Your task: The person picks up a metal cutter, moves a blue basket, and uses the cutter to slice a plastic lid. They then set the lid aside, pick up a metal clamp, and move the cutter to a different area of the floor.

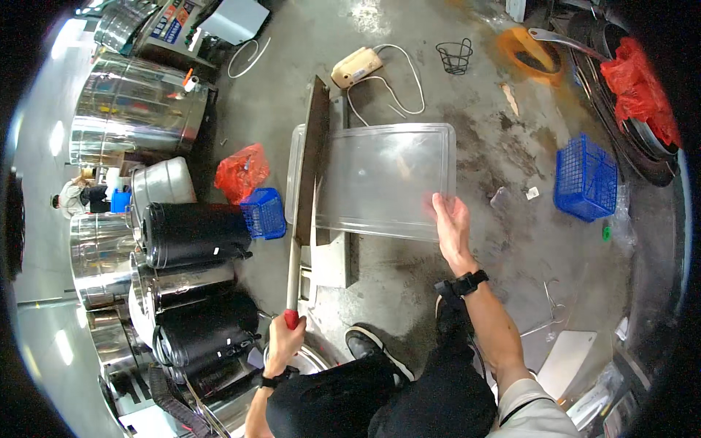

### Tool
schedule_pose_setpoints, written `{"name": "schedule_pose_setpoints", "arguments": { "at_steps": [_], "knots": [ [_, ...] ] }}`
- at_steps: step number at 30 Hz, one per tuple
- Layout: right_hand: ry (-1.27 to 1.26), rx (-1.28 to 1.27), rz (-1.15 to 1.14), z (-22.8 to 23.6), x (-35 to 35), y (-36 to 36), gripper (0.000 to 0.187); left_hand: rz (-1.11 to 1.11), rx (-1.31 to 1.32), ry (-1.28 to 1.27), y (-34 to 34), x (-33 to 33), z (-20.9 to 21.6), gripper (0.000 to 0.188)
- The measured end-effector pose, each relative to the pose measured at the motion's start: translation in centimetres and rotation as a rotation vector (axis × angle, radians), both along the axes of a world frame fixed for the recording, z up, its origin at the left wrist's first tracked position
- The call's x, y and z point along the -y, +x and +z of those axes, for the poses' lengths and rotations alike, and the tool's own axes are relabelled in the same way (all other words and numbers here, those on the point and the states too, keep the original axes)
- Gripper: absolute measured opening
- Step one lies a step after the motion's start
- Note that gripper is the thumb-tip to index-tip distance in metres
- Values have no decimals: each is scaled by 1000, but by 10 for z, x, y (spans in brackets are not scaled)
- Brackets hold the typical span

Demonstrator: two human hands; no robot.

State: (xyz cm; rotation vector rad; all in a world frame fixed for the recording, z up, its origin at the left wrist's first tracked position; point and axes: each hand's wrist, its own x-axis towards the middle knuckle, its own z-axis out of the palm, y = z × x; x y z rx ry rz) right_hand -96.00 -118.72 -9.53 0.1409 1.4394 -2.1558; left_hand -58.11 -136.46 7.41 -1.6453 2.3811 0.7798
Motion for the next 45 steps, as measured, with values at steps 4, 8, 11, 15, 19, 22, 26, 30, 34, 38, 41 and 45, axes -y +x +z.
{"name": "schedule_pose_setpoints", "arguments": {
  "at_steps": [4, 8, 11, 15, 19, 22, 26, 30, 34, 38, 41, 45],
  "knots": [
    [-27, -58, 10, -7, 4, 3, 25, 51, 9, 199, -48, 11, 125, 24],
    [150, -67, 28, -14, -10, -7, 27, 78, 18, 313, -105, 25, 224, 22],
    [132, -71, -1, -10, -11, -8, 27, -18, 44, 229, -92, 28, 198, 19],
    [-35, 6, 26, 19, 19, 17, 27, 17, 75, -316, 21, -13, -9, 28],
    [-2, -46, 39, -11, -5, -17, 21, -46, -59, -161, -20, -6, -35, 29],
    [12, -3, -16, -11, -7, -7, 21, -13, -10, -168, -15, -12, -35, 26],
    [-55, -10, 12, -11, 2, -3, 20, 10, 9, -207, -12, -9, -20, 26],
    [45, -9, -15, -11, 8, 1, 20, -69, -3, -271, 12, -3, -32, 31],
    [69, -45, 3, -30, -13, -4, 27, -33, -27, -205, 4, -13, -42, 35],
    [6, -13, 50, -30, -11, 7, 27, 16, -60, -179, 16, -18, -32, 36],
    [-57, 120, -9, -23, -7, 7, 30, 13, -42, -149, 14, -17, -30, 37],
    [16, 65, -13, -26, -13, -3, 23, -9, -79, -132, 4, -12, -28, 37]
  ]
}}
